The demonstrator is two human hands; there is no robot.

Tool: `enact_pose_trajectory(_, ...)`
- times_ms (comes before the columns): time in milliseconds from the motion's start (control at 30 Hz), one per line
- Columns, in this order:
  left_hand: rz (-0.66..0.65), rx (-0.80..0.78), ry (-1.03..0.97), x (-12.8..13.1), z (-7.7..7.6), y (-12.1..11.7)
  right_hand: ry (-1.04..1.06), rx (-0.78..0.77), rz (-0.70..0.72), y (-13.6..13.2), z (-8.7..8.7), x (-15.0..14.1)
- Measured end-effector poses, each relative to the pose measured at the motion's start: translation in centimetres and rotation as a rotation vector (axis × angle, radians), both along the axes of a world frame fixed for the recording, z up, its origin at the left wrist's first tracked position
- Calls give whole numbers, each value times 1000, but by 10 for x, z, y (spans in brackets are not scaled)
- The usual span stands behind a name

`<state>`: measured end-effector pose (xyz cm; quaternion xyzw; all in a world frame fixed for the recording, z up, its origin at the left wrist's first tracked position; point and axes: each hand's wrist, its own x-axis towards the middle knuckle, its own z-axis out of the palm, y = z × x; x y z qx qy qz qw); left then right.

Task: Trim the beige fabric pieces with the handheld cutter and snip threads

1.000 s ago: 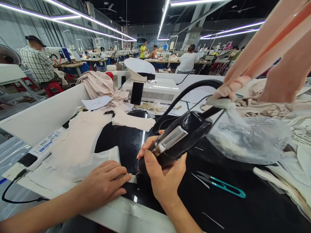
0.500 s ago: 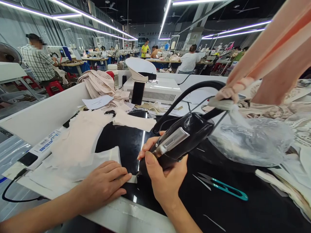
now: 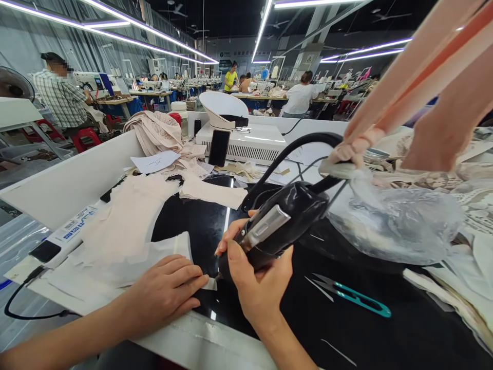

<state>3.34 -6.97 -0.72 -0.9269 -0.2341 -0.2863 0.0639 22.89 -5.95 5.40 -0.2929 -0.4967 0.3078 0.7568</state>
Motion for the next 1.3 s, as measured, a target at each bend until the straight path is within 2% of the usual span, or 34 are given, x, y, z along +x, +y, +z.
enact_pose_trajectory(467,2,-17,0,1,2,1,-4,-9,22,-11,2,2)
enact_pose_trajectory(900,-23,-42,17,-17,-6,0,7,-32,-7,-16,8,10)
enact_pose_trajectory(1300,-40,-63,12,-13,-10,2,-26,-133,-62,-16,17,19)
